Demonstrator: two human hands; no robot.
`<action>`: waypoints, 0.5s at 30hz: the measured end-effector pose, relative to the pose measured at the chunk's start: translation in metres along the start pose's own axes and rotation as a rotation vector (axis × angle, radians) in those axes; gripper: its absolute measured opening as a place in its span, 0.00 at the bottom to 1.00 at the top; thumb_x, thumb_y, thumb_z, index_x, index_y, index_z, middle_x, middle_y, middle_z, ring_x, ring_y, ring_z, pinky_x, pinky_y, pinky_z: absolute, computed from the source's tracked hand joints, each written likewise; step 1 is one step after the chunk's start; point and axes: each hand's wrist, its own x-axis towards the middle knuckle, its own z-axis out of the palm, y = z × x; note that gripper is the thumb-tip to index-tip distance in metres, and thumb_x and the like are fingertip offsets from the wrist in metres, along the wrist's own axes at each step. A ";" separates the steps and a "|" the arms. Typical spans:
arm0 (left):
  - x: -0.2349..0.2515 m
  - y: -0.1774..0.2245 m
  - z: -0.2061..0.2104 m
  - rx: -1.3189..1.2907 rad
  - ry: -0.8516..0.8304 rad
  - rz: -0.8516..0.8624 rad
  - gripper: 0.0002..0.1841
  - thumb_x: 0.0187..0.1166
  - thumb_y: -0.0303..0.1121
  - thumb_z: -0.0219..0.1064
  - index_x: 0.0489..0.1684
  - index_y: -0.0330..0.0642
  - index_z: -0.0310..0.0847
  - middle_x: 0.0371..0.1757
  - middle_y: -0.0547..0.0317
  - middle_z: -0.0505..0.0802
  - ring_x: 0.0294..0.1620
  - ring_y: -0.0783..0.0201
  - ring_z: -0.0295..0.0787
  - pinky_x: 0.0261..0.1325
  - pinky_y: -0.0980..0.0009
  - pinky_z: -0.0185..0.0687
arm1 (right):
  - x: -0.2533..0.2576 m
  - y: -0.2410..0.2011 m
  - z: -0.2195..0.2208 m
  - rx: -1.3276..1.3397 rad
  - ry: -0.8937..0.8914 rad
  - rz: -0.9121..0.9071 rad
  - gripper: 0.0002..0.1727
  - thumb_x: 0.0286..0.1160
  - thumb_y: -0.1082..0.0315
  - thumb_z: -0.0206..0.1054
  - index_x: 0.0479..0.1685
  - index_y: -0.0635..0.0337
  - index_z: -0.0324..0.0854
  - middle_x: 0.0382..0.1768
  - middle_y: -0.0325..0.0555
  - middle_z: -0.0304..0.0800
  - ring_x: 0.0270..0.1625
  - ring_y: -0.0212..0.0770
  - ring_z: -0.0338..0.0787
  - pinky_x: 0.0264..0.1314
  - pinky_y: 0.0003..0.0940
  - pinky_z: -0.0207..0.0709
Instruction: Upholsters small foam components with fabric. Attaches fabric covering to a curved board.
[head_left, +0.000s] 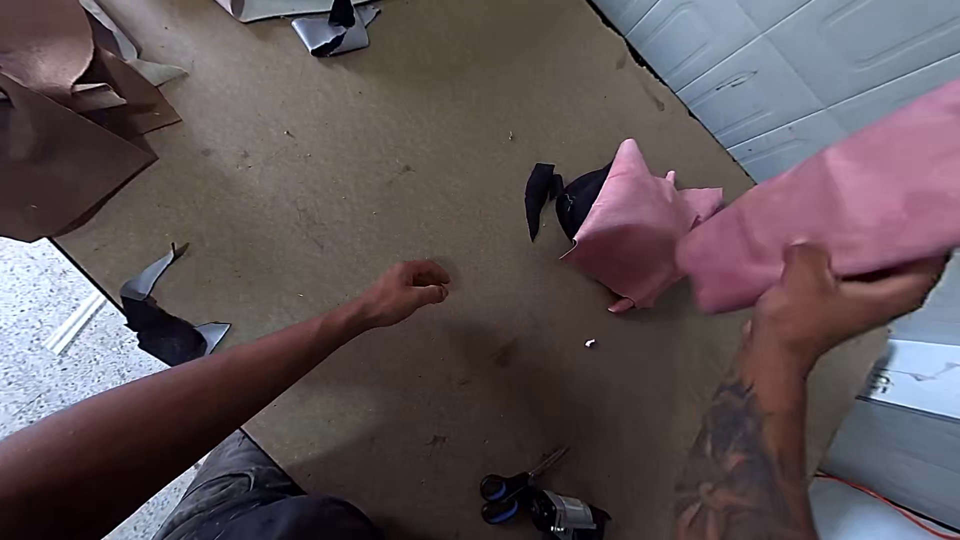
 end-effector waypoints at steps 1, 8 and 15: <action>-0.003 -0.005 -0.001 0.035 0.013 -0.008 0.14 0.84 0.38 0.68 0.63 0.49 0.87 0.50 0.63 0.98 0.50 0.66 0.96 0.60 0.60 0.93 | 0.016 0.013 0.013 -0.067 -0.020 -0.072 0.42 0.69 0.64 0.76 0.81 0.73 0.61 0.74 0.57 0.77 0.76 0.41 0.79 0.80 0.36 0.75; -0.044 -0.077 -0.007 0.453 0.186 0.362 0.10 0.80 0.34 0.67 0.54 0.50 0.90 0.64 0.68 0.91 0.57 0.75 0.90 0.60 0.68 0.91 | -0.015 0.073 0.093 -0.437 -0.604 -0.115 0.32 0.64 0.64 0.73 0.75 0.54 0.76 0.82 0.50 0.73 0.84 0.61 0.69 0.83 0.68 0.61; -0.039 -0.098 -0.012 0.487 0.290 0.535 0.10 0.74 0.37 0.72 0.49 0.48 0.89 0.77 0.66 0.84 0.45 0.75 0.91 0.43 0.70 0.94 | -0.049 -0.016 0.041 -0.203 -0.625 -0.083 0.39 0.66 0.54 0.68 0.81 0.58 0.71 0.85 0.51 0.67 0.88 0.49 0.66 0.87 0.55 0.64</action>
